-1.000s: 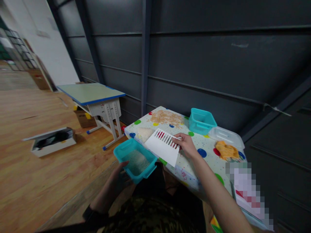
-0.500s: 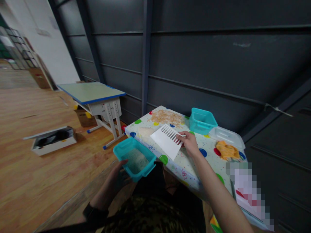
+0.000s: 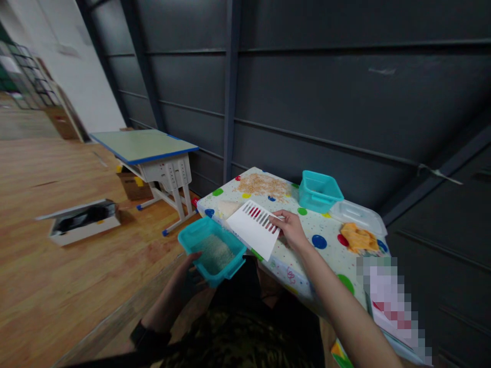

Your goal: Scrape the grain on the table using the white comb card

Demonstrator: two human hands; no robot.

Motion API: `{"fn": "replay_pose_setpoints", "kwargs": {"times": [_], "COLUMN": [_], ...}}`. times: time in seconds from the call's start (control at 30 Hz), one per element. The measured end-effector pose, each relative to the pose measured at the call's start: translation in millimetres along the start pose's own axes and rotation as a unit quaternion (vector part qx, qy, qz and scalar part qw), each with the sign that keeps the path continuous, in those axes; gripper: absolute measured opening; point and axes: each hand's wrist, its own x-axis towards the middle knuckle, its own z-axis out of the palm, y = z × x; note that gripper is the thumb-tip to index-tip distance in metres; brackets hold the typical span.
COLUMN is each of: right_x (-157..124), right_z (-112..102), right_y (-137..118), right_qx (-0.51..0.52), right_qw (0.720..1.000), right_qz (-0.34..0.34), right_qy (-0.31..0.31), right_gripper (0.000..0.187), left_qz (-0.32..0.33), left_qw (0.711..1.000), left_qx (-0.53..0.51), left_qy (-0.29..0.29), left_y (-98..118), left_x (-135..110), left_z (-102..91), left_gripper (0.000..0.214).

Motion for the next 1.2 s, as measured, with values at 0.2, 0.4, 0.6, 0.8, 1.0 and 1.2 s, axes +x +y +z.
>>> {"fn": "replay_pose_setpoints", "kwargs": {"times": [0.2, 0.4, 0.6, 0.8, 1.0, 1.2], "right_x": [-1.5, 3.4, 7.2, 6.8, 6.3, 4.6], "right_z": [2.0, -0.1, 3.6, 8.5, 12.9, 12.0], "right_y": [-2.8, -1.1, 7.1, 5.8, 4.0, 1.8], "right_qx": [0.013, -0.008, -0.008, 0.017, 0.033, 0.039], "right_qw": [1.000, 0.997, 0.998, 0.999, 0.999, 0.999], "right_qz": [-0.015, -0.031, -0.024, -0.011, -0.004, -0.019], "right_qy": [-0.005, 0.064, 0.051, 0.034, 0.020, 0.019], "right_gripper": [0.045, 0.046, 0.044, 0.045, 0.049, 0.048], "left_qz": [0.013, 0.019, 0.023, 0.005, 0.020, 0.021], "left_qw": [1.000, 1.000, 1.000, 1.000, 0.999, 0.999], "left_qx": [-0.003, -0.002, -0.008, -0.003, 0.001, 0.011], "left_qy": [-0.005, -0.007, 0.002, -0.002, -0.037, -0.031], "left_y": [-0.8, 1.4, 2.0, 0.2, -0.3, 1.3], "left_x": [-3.5, -10.1, -1.3, 4.5, -1.5, -4.6], "left_z": [1.0, 1.4, -3.2, -8.2, -8.8, -5.3], "left_gripper": [0.016, 0.018, 0.018, 0.021, 0.029, 0.028]}}
